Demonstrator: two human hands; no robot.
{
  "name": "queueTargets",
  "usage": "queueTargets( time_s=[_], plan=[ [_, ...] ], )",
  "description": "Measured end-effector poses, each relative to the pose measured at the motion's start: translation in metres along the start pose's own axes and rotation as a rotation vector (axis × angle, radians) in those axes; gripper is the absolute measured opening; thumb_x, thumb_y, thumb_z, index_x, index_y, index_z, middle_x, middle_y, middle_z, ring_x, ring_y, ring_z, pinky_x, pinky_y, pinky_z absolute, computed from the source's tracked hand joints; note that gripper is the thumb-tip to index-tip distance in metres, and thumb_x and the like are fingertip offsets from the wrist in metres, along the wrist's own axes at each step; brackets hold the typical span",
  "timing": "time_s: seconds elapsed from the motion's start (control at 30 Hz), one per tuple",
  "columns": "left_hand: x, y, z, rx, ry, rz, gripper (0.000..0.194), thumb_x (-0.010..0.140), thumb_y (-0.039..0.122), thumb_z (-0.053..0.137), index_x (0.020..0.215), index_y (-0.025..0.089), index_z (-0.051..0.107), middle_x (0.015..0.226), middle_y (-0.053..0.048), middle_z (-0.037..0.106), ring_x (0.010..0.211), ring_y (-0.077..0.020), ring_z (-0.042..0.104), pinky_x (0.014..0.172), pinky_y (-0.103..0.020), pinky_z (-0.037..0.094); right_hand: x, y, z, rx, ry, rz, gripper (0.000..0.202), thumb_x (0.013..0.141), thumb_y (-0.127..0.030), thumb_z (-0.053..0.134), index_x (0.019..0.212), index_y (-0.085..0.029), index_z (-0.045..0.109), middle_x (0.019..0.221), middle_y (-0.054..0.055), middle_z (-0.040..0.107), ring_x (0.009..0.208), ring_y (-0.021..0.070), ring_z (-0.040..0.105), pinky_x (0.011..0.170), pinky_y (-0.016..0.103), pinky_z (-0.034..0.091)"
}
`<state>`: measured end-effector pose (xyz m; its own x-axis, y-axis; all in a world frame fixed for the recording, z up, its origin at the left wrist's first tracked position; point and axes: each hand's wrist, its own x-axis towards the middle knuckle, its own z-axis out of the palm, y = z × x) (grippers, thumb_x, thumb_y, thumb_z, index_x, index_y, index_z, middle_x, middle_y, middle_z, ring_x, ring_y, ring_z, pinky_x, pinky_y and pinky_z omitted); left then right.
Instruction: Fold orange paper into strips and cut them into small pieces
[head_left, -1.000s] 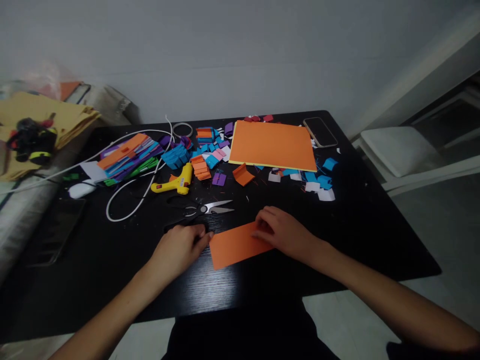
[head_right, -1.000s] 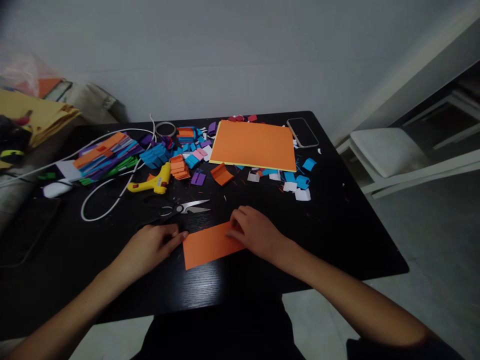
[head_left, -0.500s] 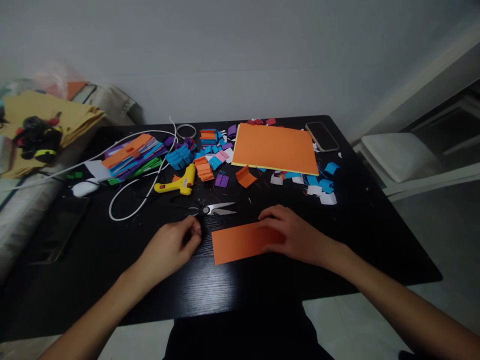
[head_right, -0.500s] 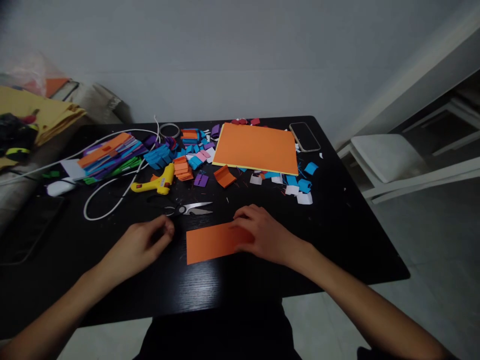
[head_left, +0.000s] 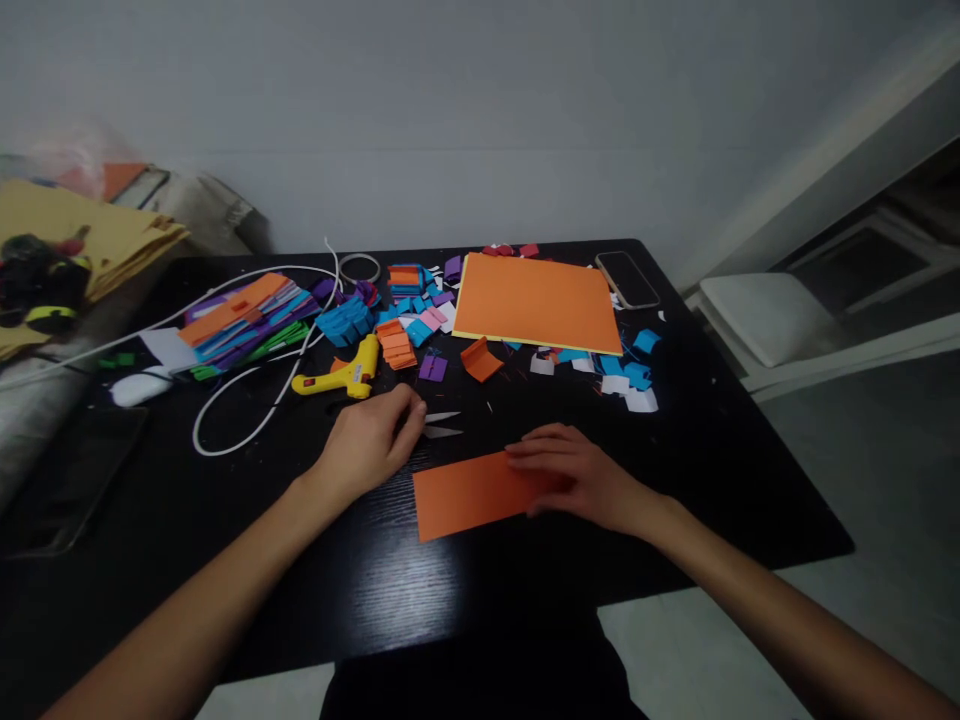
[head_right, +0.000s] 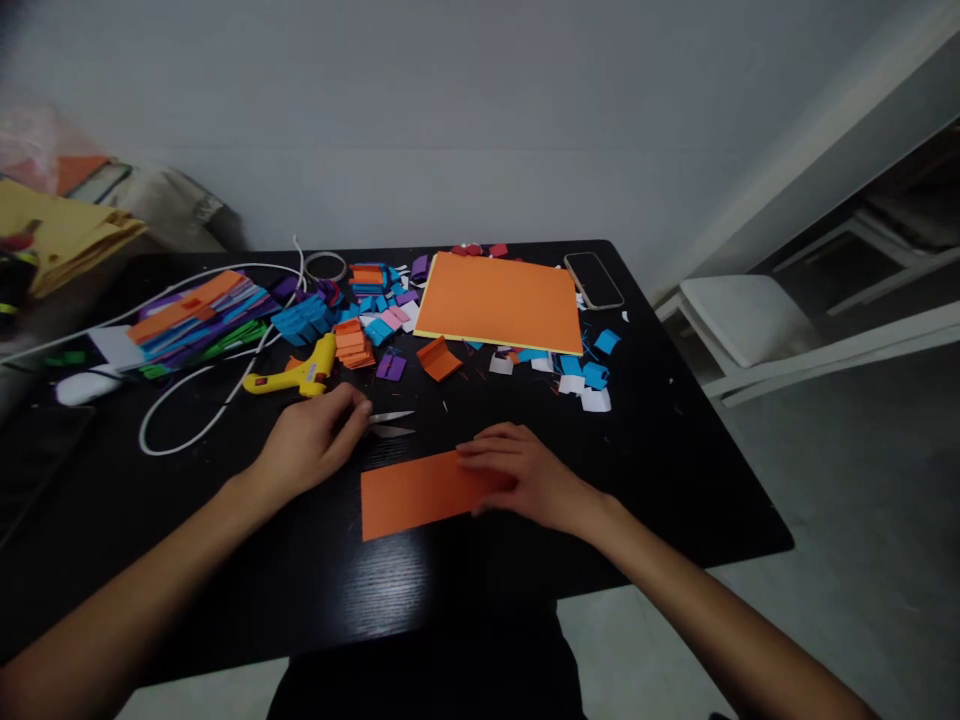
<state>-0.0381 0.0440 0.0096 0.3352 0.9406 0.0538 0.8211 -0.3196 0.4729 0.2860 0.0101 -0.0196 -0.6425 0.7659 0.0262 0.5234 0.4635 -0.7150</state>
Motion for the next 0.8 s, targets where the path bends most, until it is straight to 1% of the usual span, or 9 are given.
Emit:
queueTargets(
  time_s=[0.1,0.23,0.3,0.43,0.5,0.6,0.63,0.73,0.8],
  plan=[
    [-0.004,-0.007,0.005,-0.037,0.063,0.094,0.031,0.107,0.039,0.043,0.096,0.020,0.065,0.089,-0.006,0.071,0.083,-0.0206,0.069,0.078,-0.032,0.052,-0.001,0.004,0.002,0.024,0.027,0.005,0.058,0.078,-0.040,0.093,0.133,-0.036,0.074,0.137,0.004,0.076,0.132,0.0279,0.063,0.113,0.054,0.050],
    [-0.008,-0.015,0.010,-0.098,0.182,0.276,0.023,0.107,0.029,0.050,0.109,0.019,0.071,0.115,-0.011,0.075,0.108,-0.0218,0.070,0.099,-0.036,0.055,-0.001,0.005,0.003,0.038,0.046,-0.006,0.048,0.084,-0.037,0.090,0.130,-0.036,0.076,0.134,0.003,0.077,0.130,0.0279,0.064,0.111,0.054,0.052],
    [-0.008,-0.016,0.011,-0.099,0.218,0.316,0.022,0.105,0.024,0.053,0.113,0.020,0.072,0.122,-0.011,0.074,0.115,-0.0224,0.070,0.103,-0.038,0.055,0.000,0.004,0.002,0.048,0.059,-0.019,0.043,0.086,-0.036,0.088,0.128,-0.036,0.077,0.131,0.002,0.078,0.128,0.0273,0.065,0.110,0.053,0.053],
    [-0.009,-0.014,0.011,-0.144,0.251,0.327,0.021,0.103,0.022,0.057,0.115,0.019,0.074,0.125,-0.012,0.074,0.117,-0.0232,0.071,0.104,-0.038,0.056,0.007,-0.001,-0.002,0.092,0.090,-0.046,0.033,0.089,-0.036,0.085,0.122,-0.033,0.080,0.121,0.003,0.081,0.120,0.0257,0.067,0.103,0.048,0.058],
    [-0.010,-0.012,0.008,-0.217,0.229,0.309,0.021,0.103,0.025,0.058,0.117,0.019,0.073,0.125,-0.012,0.074,0.117,-0.0237,0.071,0.105,-0.038,0.055,0.015,-0.003,-0.004,0.126,0.116,-0.042,0.026,0.091,-0.037,0.083,0.117,-0.032,0.082,0.117,0.004,0.082,0.117,0.0247,0.069,0.101,0.046,0.059],
    [-0.012,-0.011,0.003,-0.362,0.142,0.284,0.027,0.105,0.031,0.056,0.123,0.019,0.072,0.129,-0.012,0.074,0.122,-0.0250,0.069,0.108,-0.040,0.054,0.028,-0.009,-0.010,0.195,0.154,-0.044,0.013,0.093,-0.038,0.080,0.104,-0.031,0.084,0.115,0.004,0.082,0.117,0.0242,0.071,0.105,0.046,0.057],
    [-0.012,-0.011,0.001,-0.412,0.110,0.278,0.030,0.106,0.034,0.054,0.125,0.019,0.071,0.131,-0.012,0.073,0.123,-0.0257,0.069,0.109,-0.040,0.053,0.033,-0.011,-0.012,0.231,0.159,-0.037,0.012,0.092,-0.038,0.081,0.101,-0.030,0.084,0.115,0.004,0.082,0.116,0.0239,0.072,0.105,0.045,0.058],
    [-0.013,-0.014,-0.003,-0.567,0.042,0.258,0.044,0.109,0.048,0.045,0.130,0.019,0.070,0.133,-0.013,0.071,0.126,-0.0282,0.066,0.109,-0.042,0.051,0.046,-0.017,-0.018,0.339,0.159,0.036,0.015,0.093,-0.038,0.080,0.103,-0.028,0.084,0.119,0.005,0.081,0.109,0.0215,0.077,0.100,0.039,0.060],
    [-0.014,-0.016,-0.002,-0.667,0.018,0.218,0.055,0.107,0.059,0.042,0.131,0.018,0.070,0.132,-0.014,0.072,0.121,-0.0290,0.068,0.105,-0.041,0.052,0.052,-0.020,-0.020,0.370,0.171,0.044,0.016,0.093,-0.038,0.079,0.105,-0.028,0.084,0.119,0.005,0.082,0.108,0.0208,0.078,0.100,0.038,0.061]
  ],
)
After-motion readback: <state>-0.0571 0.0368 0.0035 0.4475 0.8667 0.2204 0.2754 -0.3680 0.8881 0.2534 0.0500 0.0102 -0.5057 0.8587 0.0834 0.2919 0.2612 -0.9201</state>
